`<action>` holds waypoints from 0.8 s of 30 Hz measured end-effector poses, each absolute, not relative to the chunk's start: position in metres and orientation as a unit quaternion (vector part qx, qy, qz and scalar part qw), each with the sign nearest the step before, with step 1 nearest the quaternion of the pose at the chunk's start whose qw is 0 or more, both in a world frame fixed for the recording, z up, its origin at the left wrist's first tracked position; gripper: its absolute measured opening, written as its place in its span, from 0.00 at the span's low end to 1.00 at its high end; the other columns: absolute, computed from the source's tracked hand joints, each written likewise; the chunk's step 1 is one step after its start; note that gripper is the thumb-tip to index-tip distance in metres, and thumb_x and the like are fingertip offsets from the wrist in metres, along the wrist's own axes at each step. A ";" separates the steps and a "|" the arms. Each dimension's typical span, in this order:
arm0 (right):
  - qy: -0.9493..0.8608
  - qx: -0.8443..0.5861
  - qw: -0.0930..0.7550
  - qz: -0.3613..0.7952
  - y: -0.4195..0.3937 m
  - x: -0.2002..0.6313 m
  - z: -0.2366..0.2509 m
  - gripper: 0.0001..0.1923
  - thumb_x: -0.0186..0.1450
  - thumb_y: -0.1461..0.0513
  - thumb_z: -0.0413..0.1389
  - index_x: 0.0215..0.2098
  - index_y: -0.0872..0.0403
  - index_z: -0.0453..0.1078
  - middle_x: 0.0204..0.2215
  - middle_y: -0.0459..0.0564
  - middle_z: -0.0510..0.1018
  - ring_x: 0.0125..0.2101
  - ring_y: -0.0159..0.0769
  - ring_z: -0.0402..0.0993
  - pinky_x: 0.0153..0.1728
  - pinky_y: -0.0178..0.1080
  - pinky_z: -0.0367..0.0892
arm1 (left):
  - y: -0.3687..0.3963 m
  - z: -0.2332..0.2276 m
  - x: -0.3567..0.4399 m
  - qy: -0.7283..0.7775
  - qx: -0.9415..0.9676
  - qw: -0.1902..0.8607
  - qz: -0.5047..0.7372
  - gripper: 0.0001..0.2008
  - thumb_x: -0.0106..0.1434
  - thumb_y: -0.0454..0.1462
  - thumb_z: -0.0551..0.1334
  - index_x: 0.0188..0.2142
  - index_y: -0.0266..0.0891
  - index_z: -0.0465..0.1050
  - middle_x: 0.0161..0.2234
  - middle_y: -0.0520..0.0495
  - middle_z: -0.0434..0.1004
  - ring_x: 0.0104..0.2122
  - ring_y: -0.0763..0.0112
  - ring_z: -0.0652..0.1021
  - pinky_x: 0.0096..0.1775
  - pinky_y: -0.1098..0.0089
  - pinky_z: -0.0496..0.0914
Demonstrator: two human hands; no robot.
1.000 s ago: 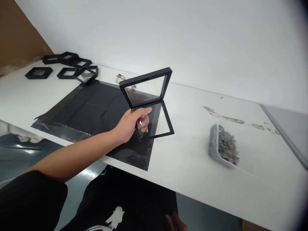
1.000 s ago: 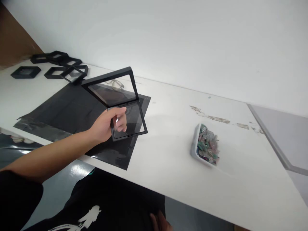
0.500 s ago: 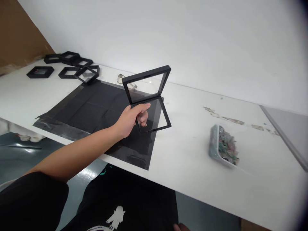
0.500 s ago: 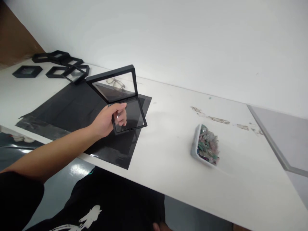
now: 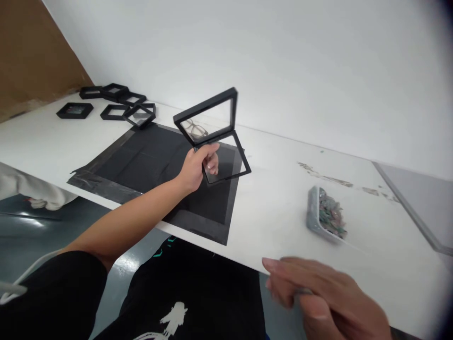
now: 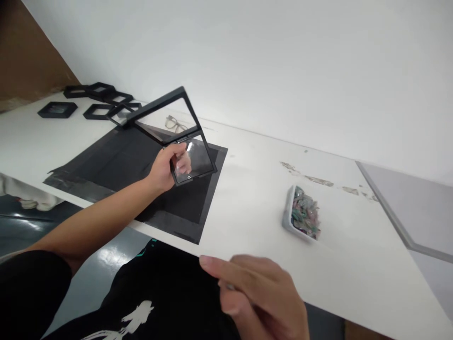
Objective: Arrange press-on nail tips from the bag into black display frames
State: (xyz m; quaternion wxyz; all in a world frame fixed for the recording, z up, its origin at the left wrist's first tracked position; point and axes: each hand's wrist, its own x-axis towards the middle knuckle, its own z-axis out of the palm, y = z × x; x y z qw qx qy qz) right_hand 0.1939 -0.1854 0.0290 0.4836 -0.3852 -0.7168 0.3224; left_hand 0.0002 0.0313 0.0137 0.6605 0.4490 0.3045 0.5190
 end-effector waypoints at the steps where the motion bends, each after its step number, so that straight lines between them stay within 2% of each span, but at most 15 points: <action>1: -0.701 -0.361 0.505 0.351 -0.171 0.185 0.038 0.17 0.72 0.55 0.54 0.57 0.44 0.74 0.21 0.46 0.76 0.20 0.33 0.72 0.20 0.37 0.68 | 0.036 0.011 -0.001 0.315 0.440 0.657 0.525 0.21 0.62 0.44 0.61 0.20 0.41 0.52 0.15 0.60 0.53 0.15 0.81 0.62 0.24 0.75 0.66; 3: -0.664 -0.308 0.543 0.411 -0.148 0.171 0.050 0.16 0.70 0.53 0.57 0.53 0.44 0.78 0.20 0.45 0.75 0.20 0.32 0.73 0.20 0.35 0.70 | 0.046 0.005 -0.003 0.344 0.427 0.656 0.518 0.21 0.65 0.44 0.60 0.21 0.40 0.54 0.16 0.60 0.53 0.15 0.82 0.61 0.23 0.76 0.65; 5: -0.614 -0.278 0.592 0.442 -0.131 0.163 0.058 0.14 0.66 0.51 0.61 0.47 0.44 0.81 0.22 0.46 0.76 0.20 0.31 0.73 0.18 0.33 0.69 | 0.055 -0.002 -0.005 0.382 0.423 0.659 0.491 0.18 0.68 0.45 0.60 0.26 0.37 0.63 0.20 0.58 0.61 0.19 0.80 0.66 0.25 0.75 0.68; 7: -0.570 -0.247 0.628 0.469 -0.119 0.158 0.064 0.12 0.64 0.50 0.63 0.41 0.44 0.83 0.23 0.46 0.75 0.19 0.28 0.72 0.16 0.31 0.68 | 0.061 -0.011 -0.005 0.420 0.423 0.657 0.462 0.14 0.69 0.45 0.61 0.39 0.34 0.72 0.33 0.50 0.74 0.30 0.75 0.76 0.34 0.70 0.75; 9: -0.547 -0.228 0.643 0.485 -0.110 0.156 0.069 0.10 0.62 0.50 0.65 0.38 0.44 0.83 0.21 0.45 0.74 0.17 0.27 0.70 0.14 0.29 0.66 | 0.064 -0.017 -0.003 0.450 0.429 0.650 0.437 0.18 0.70 0.45 0.61 0.52 0.35 0.70 0.48 0.43 0.75 0.44 0.66 0.78 0.45 0.61 0.77; 11: -0.557 -0.231 0.642 0.474 -0.105 0.155 0.074 0.09 0.62 0.51 0.66 0.37 0.43 0.83 0.20 0.44 0.75 0.17 0.27 0.70 0.14 0.29 0.67 | 0.064 -0.022 -0.001 0.469 0.443 0.644 0.412 0.19 0.69 0.45 0.61 0.55 0.37 0.69 0.53 0.41 0.73 0.49 0.62 0.77 0.50 0.56 0.76; 16: -0.625 -0.249 0.622 0.401 -0.098 0.156 0.079 0.12 0.66 0.53 0.62 0.44 0.45 0.82 0.19 0.45 0.78 0.17 0.30 0.73 0.16 0.32 0.70 | 0.060 -0.022 0.001 0.486 0.508 0.639 0.313 0.19 0.69 0.45 0.62 0.55 0.36 0.69 0.52 0.42 0.73 0.49 0.62 0.77 0.50 0.56 0.76; 19: -0.653 -0.286 0.628 0.313 -0.094 0.161 0.080 0.13 0.68 0.54 0.60 0.49 0.45 0.80 0.21 0.46 0.79 0.19 0.33 0.75 0.18 0.36 0.72 | 0.062 -0.018 -0.004 0.496 0.550 0.629 0.235 0.19 0.69 0.45 0.62 0.54 0.36 0.70 0.52 0.42 0.74 0.48 0.62 0.77 0.49 0.57 0.76; 24: -0.722 -0.320 0.575 0.213 -0.081 0.172 0.089 0.18 0.68 0.55 0.60 0.57 0.43 0.75 0.25 0.47 0.81 0.25 0.41 0.79 0.21 0.42 0.75 | 0.064 -0.012 -0.014 0.545 0.625 0.528 0.180 0.18 0.70 0.47 0.60 0.50 0.35 0.71 0.47 0.44 0.76 0.44 0.66 0.78 0.46 0.60 0.77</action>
